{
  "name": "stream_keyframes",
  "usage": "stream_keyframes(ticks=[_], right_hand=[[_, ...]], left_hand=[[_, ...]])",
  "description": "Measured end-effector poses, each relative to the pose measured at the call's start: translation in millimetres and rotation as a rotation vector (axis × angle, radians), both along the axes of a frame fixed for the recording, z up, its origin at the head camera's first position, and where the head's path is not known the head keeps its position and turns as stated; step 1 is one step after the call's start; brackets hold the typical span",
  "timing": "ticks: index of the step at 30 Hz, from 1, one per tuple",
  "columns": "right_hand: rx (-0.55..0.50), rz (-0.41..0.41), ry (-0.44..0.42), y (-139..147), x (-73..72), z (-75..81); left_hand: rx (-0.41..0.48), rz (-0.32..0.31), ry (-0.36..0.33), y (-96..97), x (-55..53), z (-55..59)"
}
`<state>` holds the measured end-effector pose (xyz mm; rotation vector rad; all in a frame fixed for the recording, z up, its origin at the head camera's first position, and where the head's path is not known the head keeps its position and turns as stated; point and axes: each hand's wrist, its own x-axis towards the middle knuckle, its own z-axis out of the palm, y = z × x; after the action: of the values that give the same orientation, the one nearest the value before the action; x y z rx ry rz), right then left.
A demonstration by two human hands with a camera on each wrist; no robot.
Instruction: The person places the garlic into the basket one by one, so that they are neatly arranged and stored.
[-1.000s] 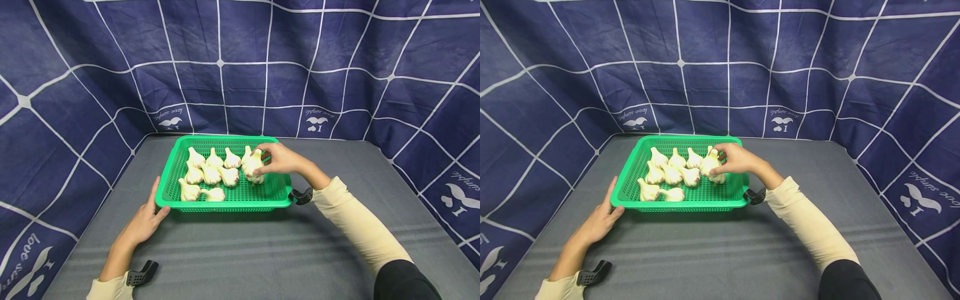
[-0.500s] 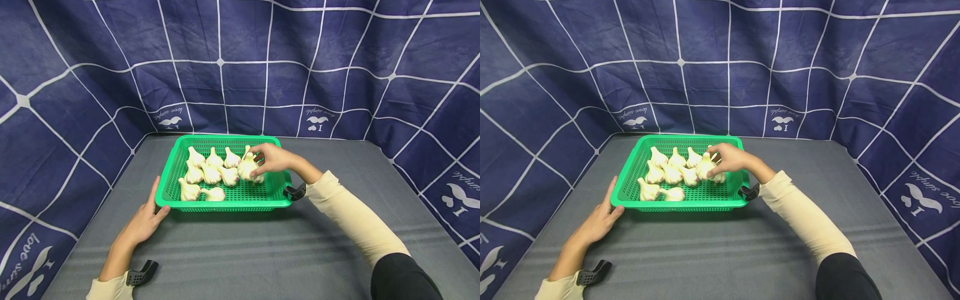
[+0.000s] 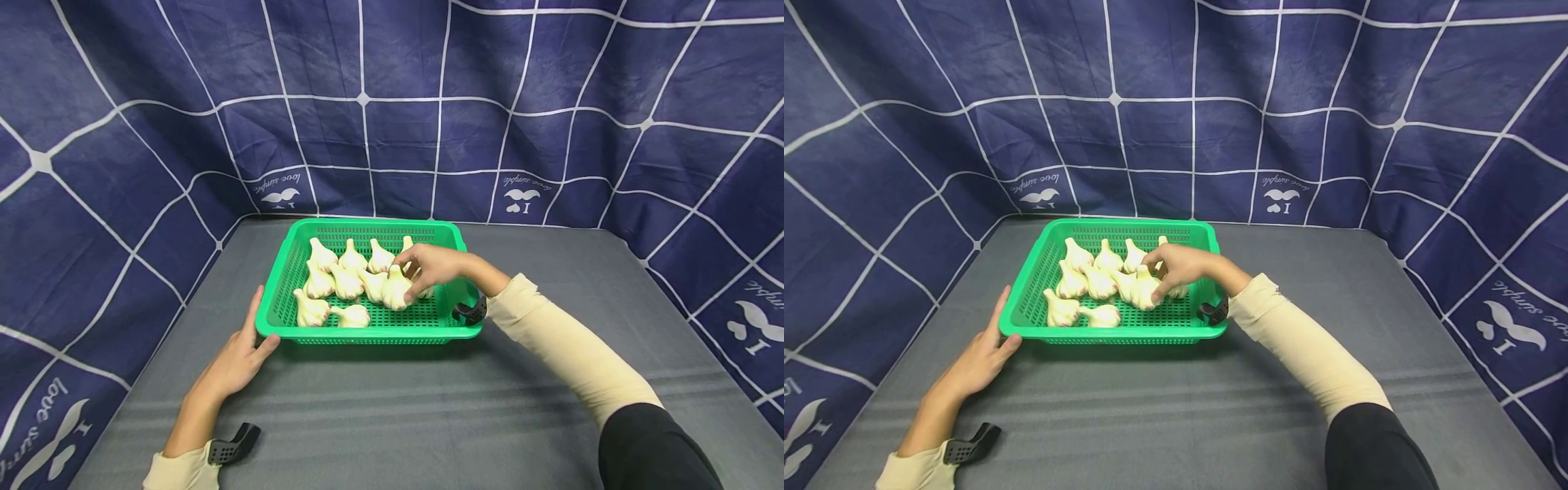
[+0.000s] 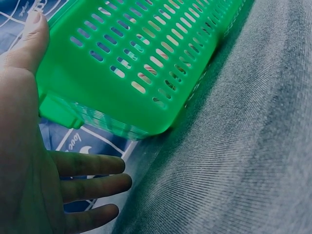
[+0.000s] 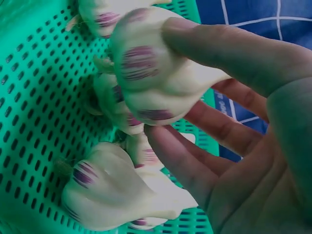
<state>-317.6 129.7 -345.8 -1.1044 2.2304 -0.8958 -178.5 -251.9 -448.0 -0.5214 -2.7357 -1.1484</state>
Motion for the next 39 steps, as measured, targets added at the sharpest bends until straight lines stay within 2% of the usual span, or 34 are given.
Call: stream_keyframes(ticks=[7,11,24,39], right_hand=[[0.066,0.076,-0.047,-6,-0.3,-3.9],[0.090,0.105,-0.021,-8,-0.5,-5.8],[0.255,0.117,0.006,-20,1.0,-13.2],[0.182,0.107,0.031,-19,-0.4,-9.9]], left_hand=[[-0.003,-0.001,0.007,-0.1,-0.5,-1.8],[-0.005,0.000,0.005,0.1,-0.8,-2.1],[-0.003,-0.002,-0.002,1.4,-0.8,-0.1],[0.000,0.006,0.004,-1.0,-1.9,-1.3]])
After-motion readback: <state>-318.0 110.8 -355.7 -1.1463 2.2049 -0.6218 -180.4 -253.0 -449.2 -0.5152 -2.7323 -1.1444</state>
